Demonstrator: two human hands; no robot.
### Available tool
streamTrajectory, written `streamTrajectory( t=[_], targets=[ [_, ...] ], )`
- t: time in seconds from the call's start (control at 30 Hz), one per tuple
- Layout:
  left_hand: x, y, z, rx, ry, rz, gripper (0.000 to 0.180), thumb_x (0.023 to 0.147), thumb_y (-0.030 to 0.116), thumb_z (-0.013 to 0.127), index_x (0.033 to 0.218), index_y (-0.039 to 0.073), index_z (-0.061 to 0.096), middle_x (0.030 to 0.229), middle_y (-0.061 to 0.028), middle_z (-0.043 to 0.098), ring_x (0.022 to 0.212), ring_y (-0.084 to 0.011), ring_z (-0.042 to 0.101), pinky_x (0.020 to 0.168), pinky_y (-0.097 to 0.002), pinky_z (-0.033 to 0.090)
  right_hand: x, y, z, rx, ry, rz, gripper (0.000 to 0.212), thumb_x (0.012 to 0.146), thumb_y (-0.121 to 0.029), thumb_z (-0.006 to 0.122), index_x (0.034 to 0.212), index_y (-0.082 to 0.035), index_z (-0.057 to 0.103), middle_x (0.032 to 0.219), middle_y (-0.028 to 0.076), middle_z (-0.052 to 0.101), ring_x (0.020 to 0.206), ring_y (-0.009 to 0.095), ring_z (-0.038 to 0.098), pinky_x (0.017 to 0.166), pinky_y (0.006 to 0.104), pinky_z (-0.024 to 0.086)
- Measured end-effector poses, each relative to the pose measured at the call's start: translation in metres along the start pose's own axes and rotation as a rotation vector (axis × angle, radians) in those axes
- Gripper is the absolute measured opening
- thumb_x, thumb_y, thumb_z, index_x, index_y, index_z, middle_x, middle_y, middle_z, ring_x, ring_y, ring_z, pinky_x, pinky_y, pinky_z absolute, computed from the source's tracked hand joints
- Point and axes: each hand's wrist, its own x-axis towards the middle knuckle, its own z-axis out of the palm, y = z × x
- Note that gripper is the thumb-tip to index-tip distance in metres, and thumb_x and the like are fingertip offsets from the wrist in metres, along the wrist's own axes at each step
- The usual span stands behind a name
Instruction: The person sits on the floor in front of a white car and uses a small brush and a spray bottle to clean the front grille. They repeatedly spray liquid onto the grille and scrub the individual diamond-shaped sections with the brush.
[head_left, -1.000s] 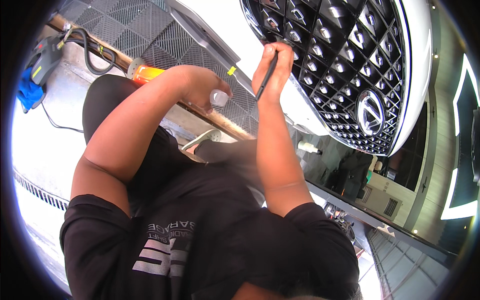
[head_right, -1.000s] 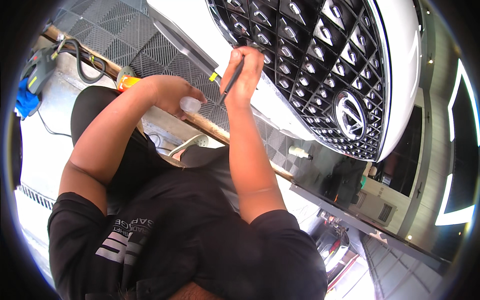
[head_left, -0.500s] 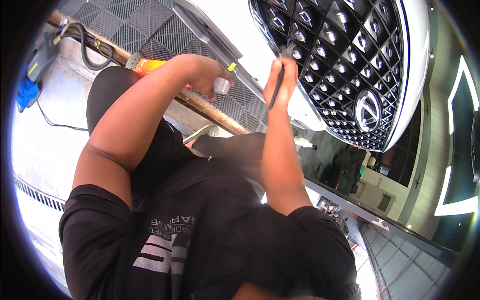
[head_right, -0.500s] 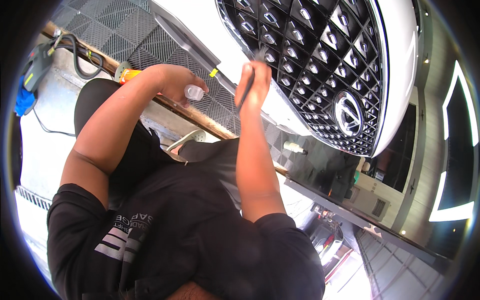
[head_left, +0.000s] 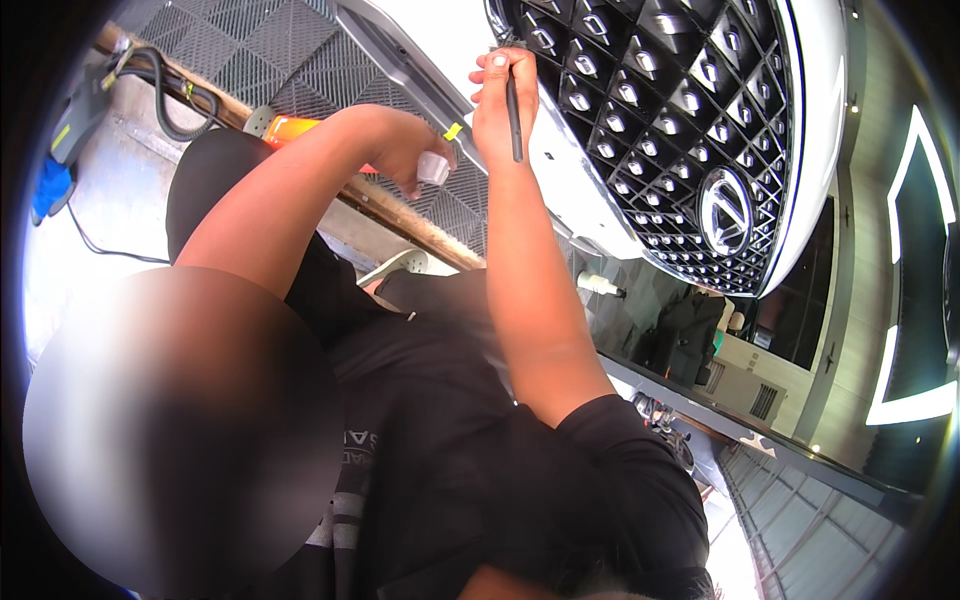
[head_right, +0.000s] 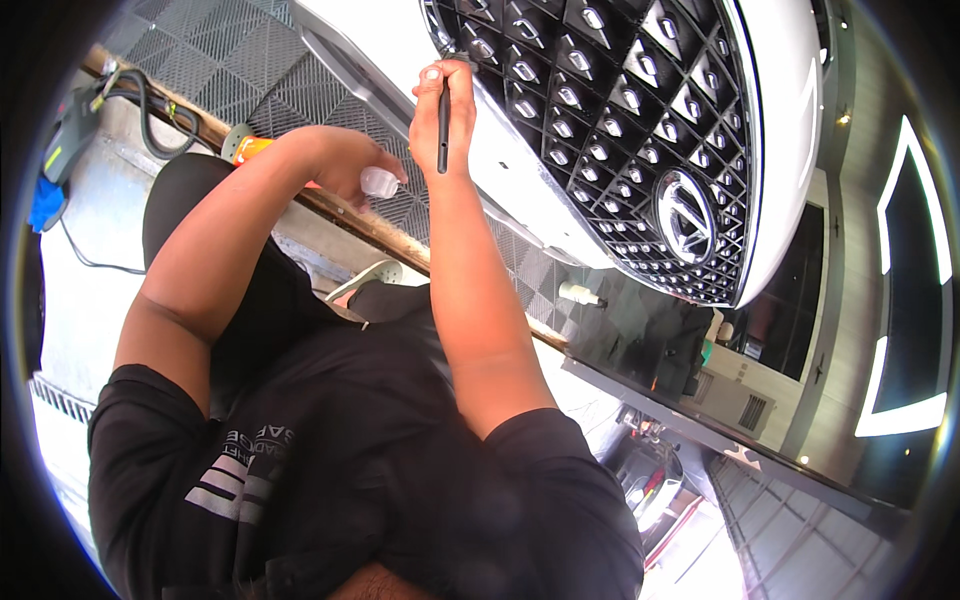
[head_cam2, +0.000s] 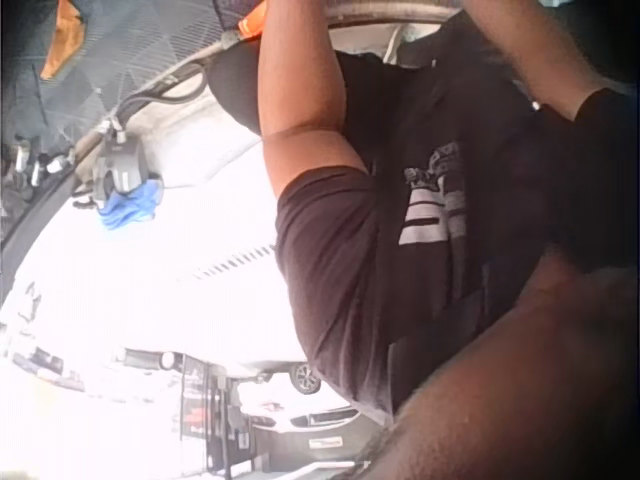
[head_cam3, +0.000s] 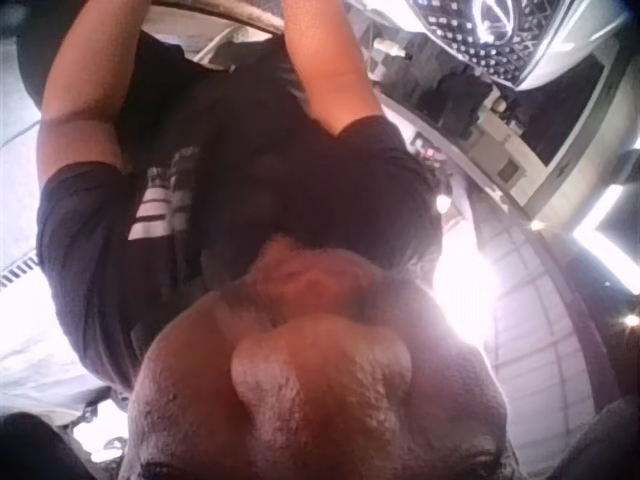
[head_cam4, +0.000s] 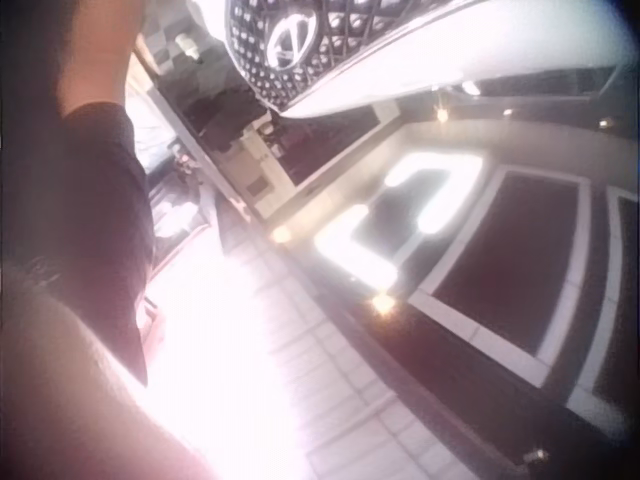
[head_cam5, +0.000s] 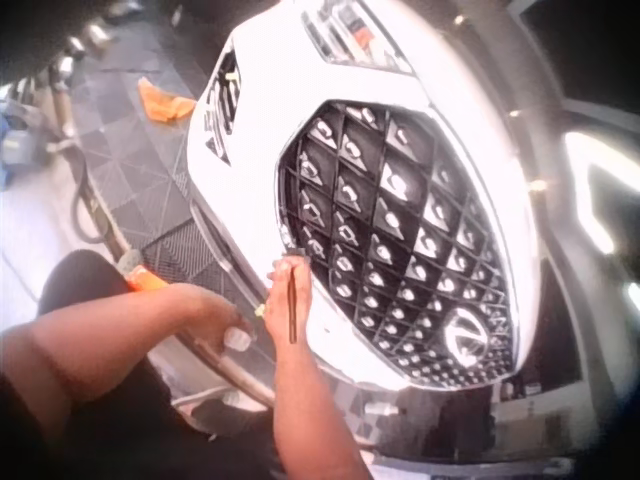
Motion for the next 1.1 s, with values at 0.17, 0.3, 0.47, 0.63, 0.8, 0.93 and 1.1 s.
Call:
streamTrajectory(
  t=[0.17,0.3,0.47,0.63,0.8,0.93,1.1],
  targets=[
    [-0.011,-0.001,-0.004,-0.008,0.015,-0.01,0.081,0.077,0.016,0.09,0.151,0.02,0.059,0.137,-0.0159,0.07,0.13,-0.0368,0.064,0.111,-0.0455,0.049,-0.043,0.04,-0.074,-0.067,0.189,0.28,0.019,0.11,-0.026,0.056,0.111,-0.007,0.06,0.098,0.005,0.068,0.082,0.014,0.067,0.067,0.0299,0.052],
    [-0.008,-0.003,-0.006,0.018,0.029,0.008,0.081,0.076,0.015,0.091,0.151,0.02,0.06,0.137,-0.0154,0.071,0.13,-0.0366,0.064,0.111,-0.0452,0.05,-0.073,0.02,-0.113,-0.22,0.231,0.431,0.021,0.11,-0.027,0.059,0.11,-0.006,0.061,0.089,0.003,0.061,0.08,0.013,0.057,0.071,0.0305,0.049],
    [-0.007,0.004,-0.003,0.002,0.034,-0.008,0.081,0.076,0.015,0.091,0.151,0.021,0.06,0.134,-0.0147,0.072,0.129,-0.0362,0.065,0.11,-0.0446,0.05,-0.059,0.011,-0.104,-0.516,0.226,-0.079,0.018,0.11,-0.022,0.058,0.109,-0.005,0.058,0.089,0.004,0.061,0.074,0.014,0.056,0.07,0.0313,0.048],
    [-0.005,-0.002,0.0,0.004,0.039,0.036,0.081,0.077,0.015,0.091,0.151,0.022,0.059,0.132,-0.0145,0.072,0.127,-0.0355,0.066,0.108,-0.0441,0.051,-0.039,0.033,-0.071,-0.577,0.176,-0.152,0.017,0.11,-0.018,0.058,0.107,-0.001,0.057,0.094,0.011,0.057,0.089,0.02,0.056,0.084,0.0365,0.047],
    [-0.011,0.0,-0.006,0.026,0.018,-0.005,0.081,0.078,0.016,0.091,0.152,0.023,0.059,0.133,-0.0143,0.072,0.124,-0.0349,0.068,0.106,-0.0435,0.052,-0.037,0.019,-0.073,-0.559,0.406,-0.177,0.016,0.111,-0.017,0.054,0.109,-0.001,0.055,0.099,0.012,0.057,0.09,0.019,0.054,0.085,0.0358,0.047],
    [-0.009,-0.006,-0.003,0.005,0.045,-0.003,0.079,0.076,0.026,0.093,0.148,0.022,0.062,0.129,-0.0134,0.074,0.123,-0.0354,0.069,0.104,-0.0455,0.053,-0.042,0.032,-0.086,-0.518,0.331,-0.072,0.019,0.111,-0.019,0.056,0.108,0.0,0.056,0.103,0.013,0.058,0.092,0.02,0.055,0.087,0.0362,0.047],
    [-0.013,0.002,-0.005,0.016,0.033,-0.021,0.08,0.079,0.018,0.09,0.153,0.023,0.059,0.135,-0.0145,0.071,0.126,-0.0344,0.066,0.107,-0.044,0.051,-0.017,0.006,-0.061,-0.665,0.356,-0.306,0.021,0.111,-0.022,0.056,0.112,-0.001,0.056,0.104,0.008,0.057,0.092,0.018,0.055,0.086,0.0371,0.049]
  ],
)
